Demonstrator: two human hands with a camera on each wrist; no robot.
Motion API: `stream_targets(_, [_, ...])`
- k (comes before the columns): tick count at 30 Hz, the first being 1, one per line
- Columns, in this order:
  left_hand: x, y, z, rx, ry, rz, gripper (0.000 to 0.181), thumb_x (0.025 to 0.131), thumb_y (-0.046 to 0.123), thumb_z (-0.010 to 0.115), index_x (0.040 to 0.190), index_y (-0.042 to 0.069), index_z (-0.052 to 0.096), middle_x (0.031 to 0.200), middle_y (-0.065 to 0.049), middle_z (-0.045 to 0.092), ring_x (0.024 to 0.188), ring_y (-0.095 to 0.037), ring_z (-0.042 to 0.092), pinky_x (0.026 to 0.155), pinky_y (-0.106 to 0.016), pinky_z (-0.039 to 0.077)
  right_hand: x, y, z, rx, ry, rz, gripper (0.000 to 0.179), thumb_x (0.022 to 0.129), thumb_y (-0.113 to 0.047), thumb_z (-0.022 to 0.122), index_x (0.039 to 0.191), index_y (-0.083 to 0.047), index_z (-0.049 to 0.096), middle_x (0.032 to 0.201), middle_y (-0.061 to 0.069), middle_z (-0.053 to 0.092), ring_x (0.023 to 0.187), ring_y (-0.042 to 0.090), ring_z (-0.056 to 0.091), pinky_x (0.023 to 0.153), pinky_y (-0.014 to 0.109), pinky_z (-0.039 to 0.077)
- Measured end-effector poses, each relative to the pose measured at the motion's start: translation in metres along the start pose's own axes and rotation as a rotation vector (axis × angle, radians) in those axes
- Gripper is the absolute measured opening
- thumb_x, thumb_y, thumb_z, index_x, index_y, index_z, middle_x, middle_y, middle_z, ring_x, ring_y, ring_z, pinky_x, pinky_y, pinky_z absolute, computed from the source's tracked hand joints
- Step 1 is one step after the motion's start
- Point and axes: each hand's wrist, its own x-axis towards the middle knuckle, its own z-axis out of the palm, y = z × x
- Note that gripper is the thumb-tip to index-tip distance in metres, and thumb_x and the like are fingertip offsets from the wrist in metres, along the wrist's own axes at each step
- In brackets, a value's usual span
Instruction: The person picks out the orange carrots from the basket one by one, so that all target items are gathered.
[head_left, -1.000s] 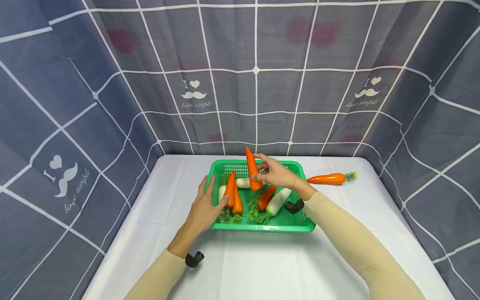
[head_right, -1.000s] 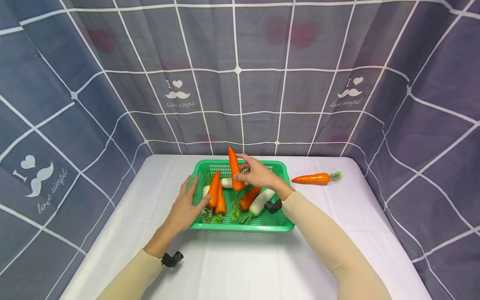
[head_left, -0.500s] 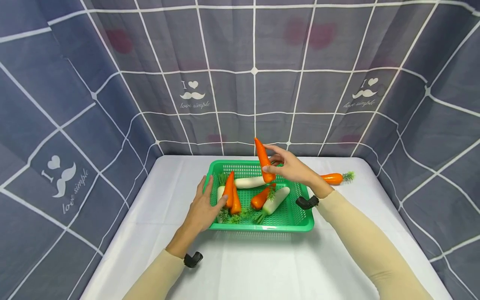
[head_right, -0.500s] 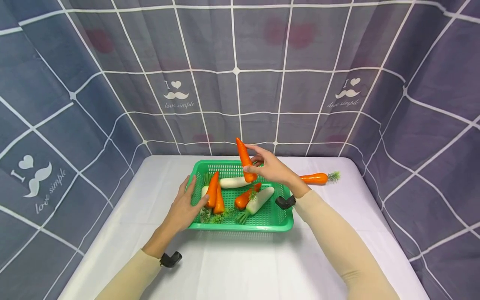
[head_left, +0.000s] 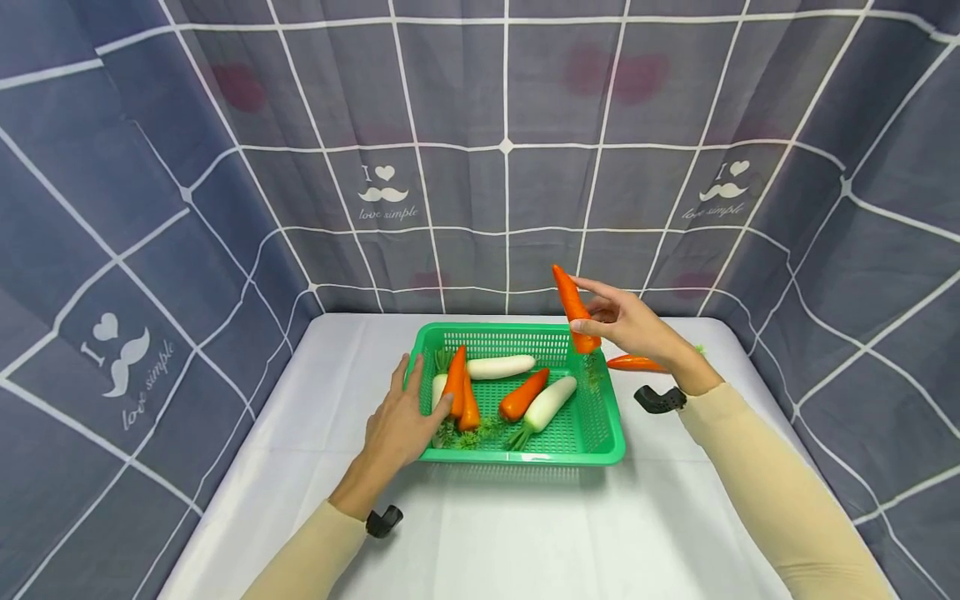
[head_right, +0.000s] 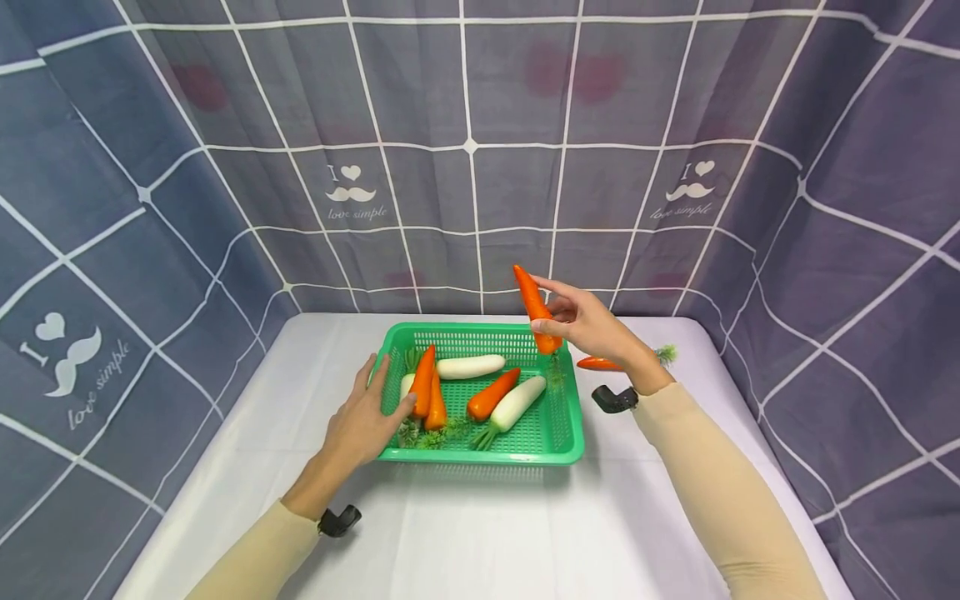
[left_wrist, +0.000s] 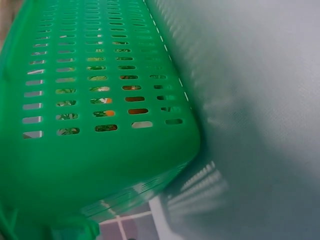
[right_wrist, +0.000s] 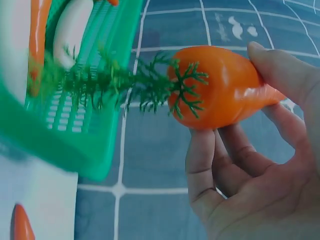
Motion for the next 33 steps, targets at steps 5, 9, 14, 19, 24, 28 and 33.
stream_targets(5, [-0.002,-0.001,-0.004,-0.05,-0.023,0.012,0.101,0.113,0.063,0.067,0.188,0.014,0.02,0.198,-0.014,0.012,0.102,-0.043,0.082,0.05,-0.036,0.049,-0.008,0.008,-0.014,-0.079,0.04,0.002,0.079,0.112,-0.026,0.082,0.182,-0.023,0.045,0.137,0.019,0.082,0.122,0.033,0.08,0.103,0.031,0.062])
stream_targets(9, [-0.004,-0.004,-0.009,-0.079,-0.079,0.019,0.105,0.113,0.063,0.069,0.189,0.017,0.014,0.199,-0.011,0.003,0.135,-0.052,0.076,0.059,-0.043,0.06,-0.014,0.019,-0.022,-0.169,0.064,0.005,0.078,0.109,-0.026,0.086,0.178,-0.018,0.051,0.137,0.021,0.082,0.121,0.035,0.079,0.093,0.024,0.062])
stream_targets(14, [-0.01,-0.011,-0.014,-0.095,-0.134,0.037,0.108,0.112,0.063,0.07,0.19,0.019,0.01,0.199,-0.01,-0.003,0.169,-0.058,0.045,0.093,-0.067,0.068,-0.022,0.037,-0.027,-0.247,0.09,0.027,0.074,0.105,-0.029,0.091,0.17,-0.015,0.06,0.137,0.021,0.081,0.116,0.035,0.079,0.088,0.024,0.063])
stream_targets(19, [-0.015,-0.018,-0.014,-0.115,-0.152,0.071,0.111,0.112,0.063,0.07,0.19,0.02,0.004,0.199,-0.01,-0.008,0.172,-0.056,0.04,0.113,-0.078,0.059,-0.032,0.06,-0.034,-0.313,0.122,0.077,0.06,0.103,-0.029,0.094,0.154,-0.007,0.071,0.134,0.022,0.079,0.116,0.039,0.077,0.09,0.032,0.063])
stream_targets(24, [-0.018,-0.022,-0.012,-0.133,-0.158,0.084,0.113,0.112,0.065,0.069,0.19,0.022,-0.001,0.199,-0.007,-0.012,0.174,-0.055,0.037,0.122,-0.08,0.051,-0.046,0.085,-0.04,-0.404,0.122,0.135,0.052,0.103,-0.027,0.094,0.146,-0.006,0.074,0.131,0.023,0.08,0.119,0.042,0.075,0.092,0.038,0.061])
stream_targets(28, [-0.018,-0.021,-0.011,-0.135,-0.159,0.082,0.113,0.112,0.065,0.069,0.19,0.023,-0.001,0.199,-0.006,-0.012,0.173,-0.055,0.039,0.123,-0.079,0.051,-0.053,0.105,-0.043,-0.432,0.131,0.154,0.048,0.101,-0.025,0.095,0.142,-0.008,0.077,0.125,0.02,0.081,0.112,0.038,0.074,0.09,0.038,0.058])
stream_targets(33, [-0.018,-0.019,-0.012,-0.129,-0.161,0.079,0.112,0.113,0.064,0.068,0.19,0.021,0.0,0.199,-0.009,-0.012,0.171,-0.056,0.042,0.123,-0.078,0.052,-0.059,0.127,-0.042,-0.475,0.141,0.12,0.048,0.097,-0.022,0.099,0.138,-0.007,0.079,0.117,0.017,0.083,0.103,0.033,0.072,0.09,0.042,0.053])
